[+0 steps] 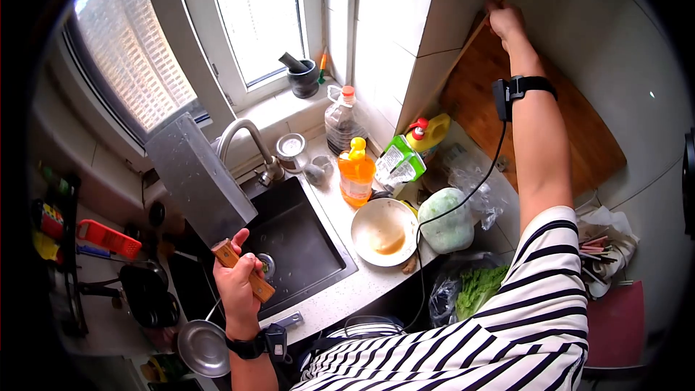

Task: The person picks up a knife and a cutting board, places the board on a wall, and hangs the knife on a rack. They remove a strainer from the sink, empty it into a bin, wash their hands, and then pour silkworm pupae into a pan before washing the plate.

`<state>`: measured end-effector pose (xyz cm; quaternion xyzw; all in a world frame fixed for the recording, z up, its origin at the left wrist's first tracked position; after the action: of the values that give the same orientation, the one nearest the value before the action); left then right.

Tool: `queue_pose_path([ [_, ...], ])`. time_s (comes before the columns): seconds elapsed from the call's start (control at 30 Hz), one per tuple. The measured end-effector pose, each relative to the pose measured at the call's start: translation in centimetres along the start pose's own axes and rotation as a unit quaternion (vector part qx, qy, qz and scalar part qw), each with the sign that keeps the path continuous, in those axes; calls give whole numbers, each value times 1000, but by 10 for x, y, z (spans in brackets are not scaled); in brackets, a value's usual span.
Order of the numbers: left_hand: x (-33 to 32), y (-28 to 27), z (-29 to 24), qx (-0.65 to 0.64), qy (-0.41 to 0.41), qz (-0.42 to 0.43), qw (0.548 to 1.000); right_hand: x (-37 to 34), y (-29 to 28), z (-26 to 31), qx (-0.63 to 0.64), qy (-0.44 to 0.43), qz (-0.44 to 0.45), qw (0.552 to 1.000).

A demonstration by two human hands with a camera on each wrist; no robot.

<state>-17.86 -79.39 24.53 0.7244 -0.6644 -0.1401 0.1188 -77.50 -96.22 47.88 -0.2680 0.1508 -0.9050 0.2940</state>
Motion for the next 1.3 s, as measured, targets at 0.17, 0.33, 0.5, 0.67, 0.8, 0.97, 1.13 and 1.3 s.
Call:
queue_pose_path([
  [0.17,-6,-2,3,19,0,-11,1000,15,33,-20,-63,1,52,997],
  [0.33,-14,-1,4,35,1,-30,999,28,42,-31,-27,-19,37,999],
  [0.5,-18,-1,6,46,-6,-33,998,32,54,-40,-86,55,78,992],
  [0.67,-22,-1,14,53,-29,-26,998,47,67,-79,-172,-54,40,983],
  [0.8,-23,4,17,48,-39,-15,998,51,71,-96,-177,-122,12,977],
  [0.97,-19,9,26,10,-73,28,997,-16,30,-57,-5,-152,8,988],
  [1.13,-12,29,37,-35,-88,73,993,-145,-5,10,1,-54,176,983],
  [1.3,-18,81,49,-70,-69,181,978,-333,16,43,4,-185,479,858],
])
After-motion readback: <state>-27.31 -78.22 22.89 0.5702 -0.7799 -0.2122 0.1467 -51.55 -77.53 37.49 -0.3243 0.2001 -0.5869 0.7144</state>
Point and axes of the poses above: each hand's wrist, its own x-axis towards the middle knuckle, its own y-axis out of the palm, z = x × y, the point moved 5 cm from there along x, towards the middle knuckle, and after that the axes turned 3 degrees about y, right-handed, at the moved point
